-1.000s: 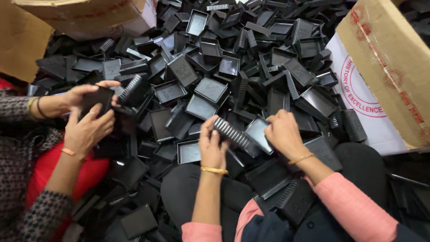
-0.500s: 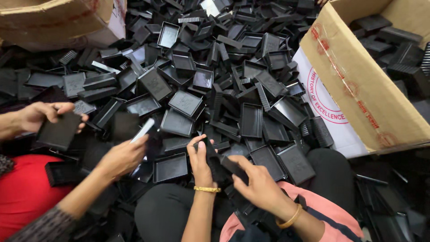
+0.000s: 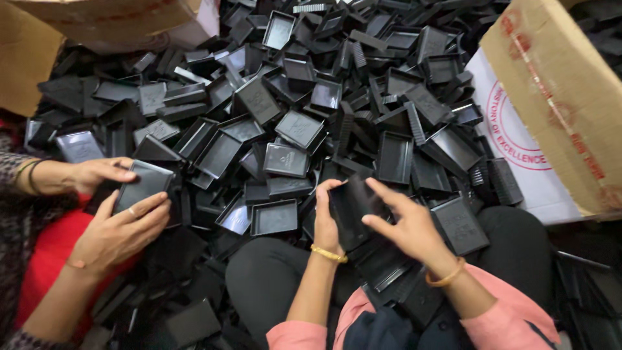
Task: The person sits on the floor surrounded by a large pile of black plastic components. They repeatedly pick up a base and a ribbed insert, fit the insert into the base, and place the assembled unit into a nearby cardboard box. The process is continuous and repetitive throughout the clip.
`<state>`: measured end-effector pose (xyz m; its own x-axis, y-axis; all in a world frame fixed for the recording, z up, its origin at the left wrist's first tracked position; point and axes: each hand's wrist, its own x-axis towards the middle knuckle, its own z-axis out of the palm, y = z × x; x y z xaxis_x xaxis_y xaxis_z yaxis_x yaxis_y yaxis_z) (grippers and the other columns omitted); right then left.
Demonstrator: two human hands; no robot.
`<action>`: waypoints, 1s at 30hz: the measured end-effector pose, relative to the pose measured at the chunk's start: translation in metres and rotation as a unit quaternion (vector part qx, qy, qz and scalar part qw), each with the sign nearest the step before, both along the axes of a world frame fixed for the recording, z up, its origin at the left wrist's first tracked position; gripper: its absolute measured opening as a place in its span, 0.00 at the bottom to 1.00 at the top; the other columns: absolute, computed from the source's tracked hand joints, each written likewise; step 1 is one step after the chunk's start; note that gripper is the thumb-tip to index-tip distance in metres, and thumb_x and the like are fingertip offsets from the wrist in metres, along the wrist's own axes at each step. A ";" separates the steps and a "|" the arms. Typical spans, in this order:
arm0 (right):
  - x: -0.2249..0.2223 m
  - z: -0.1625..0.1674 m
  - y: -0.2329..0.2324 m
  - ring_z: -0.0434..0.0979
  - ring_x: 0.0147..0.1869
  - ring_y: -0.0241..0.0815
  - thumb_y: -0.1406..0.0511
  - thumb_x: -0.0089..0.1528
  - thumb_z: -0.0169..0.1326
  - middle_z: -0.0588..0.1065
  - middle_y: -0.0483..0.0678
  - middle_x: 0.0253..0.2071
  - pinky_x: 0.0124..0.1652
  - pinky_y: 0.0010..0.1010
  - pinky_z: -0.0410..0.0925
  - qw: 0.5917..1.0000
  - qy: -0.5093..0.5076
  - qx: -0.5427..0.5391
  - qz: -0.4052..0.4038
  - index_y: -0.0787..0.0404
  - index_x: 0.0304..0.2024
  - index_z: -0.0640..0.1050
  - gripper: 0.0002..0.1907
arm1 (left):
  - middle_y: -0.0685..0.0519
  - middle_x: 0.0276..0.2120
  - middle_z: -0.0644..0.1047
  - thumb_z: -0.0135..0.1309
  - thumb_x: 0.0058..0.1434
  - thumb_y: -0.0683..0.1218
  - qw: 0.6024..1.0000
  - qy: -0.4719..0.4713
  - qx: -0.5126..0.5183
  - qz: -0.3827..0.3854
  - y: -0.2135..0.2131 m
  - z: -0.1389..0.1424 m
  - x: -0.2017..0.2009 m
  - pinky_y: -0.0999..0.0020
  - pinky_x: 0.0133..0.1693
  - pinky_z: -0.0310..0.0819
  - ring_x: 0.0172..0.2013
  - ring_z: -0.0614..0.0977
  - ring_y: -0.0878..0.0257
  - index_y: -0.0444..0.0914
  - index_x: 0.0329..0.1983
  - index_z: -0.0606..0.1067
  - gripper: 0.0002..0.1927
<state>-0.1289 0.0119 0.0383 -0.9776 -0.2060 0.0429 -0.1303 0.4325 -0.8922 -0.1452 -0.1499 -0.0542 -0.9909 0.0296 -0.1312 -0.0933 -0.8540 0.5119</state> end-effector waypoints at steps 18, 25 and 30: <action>0.035 -0.005 -0.022 0.76 0.56 0.39 0.64 0.50 0.72 0.74 0.46 0.55 0.51 0.33 0.73 0.993 -0.053 0.048 -0.090 0.55 0.58 0.77 0.33 | 0.51 0.60 0.72 0.34 0.76 0.64 0.977 0.073 -0.191 0.066 0.004 0.007 0.010 0.64 0.60 0.70 0.56 0.75 0.62 0.37 0.62 0.70 0.30; 0.028 -0.007 -0.010 0.73 0.62 0.37 0.67 0.54 0.69 0.73 0.44 0.60 0.57 0.30 0.70 0.988 -0.039 -0.118 -0.089 0.57 0.60 0.74 0.32 | 0.50 0.59 0.73 0.33 0.76 0.64 0.986 0.076 -0.139 0.050 -0.001 0.021 0.006 0.62 0.60 0.69 0.55 0.75 0.60 0.36 0.64 0.69 0.32; 0.034 -0.004 -0.020 0.72 0.63 0.39 0.67 0.52 0.70 0.71 0.45 0.60 0.56 0.33 0.72 0.987 -0.055 -0.138 -0.059 0.57 0.62 0.73 0.36 | 0.49 0.60 0.73 0.32 0.76 0.65 0.979 0.099 -0.176 0.041 0.001 0.024 0.007 0.63 0.62 0.69 0.58 0.75 0.61 0.35 0.64 0.69 0.32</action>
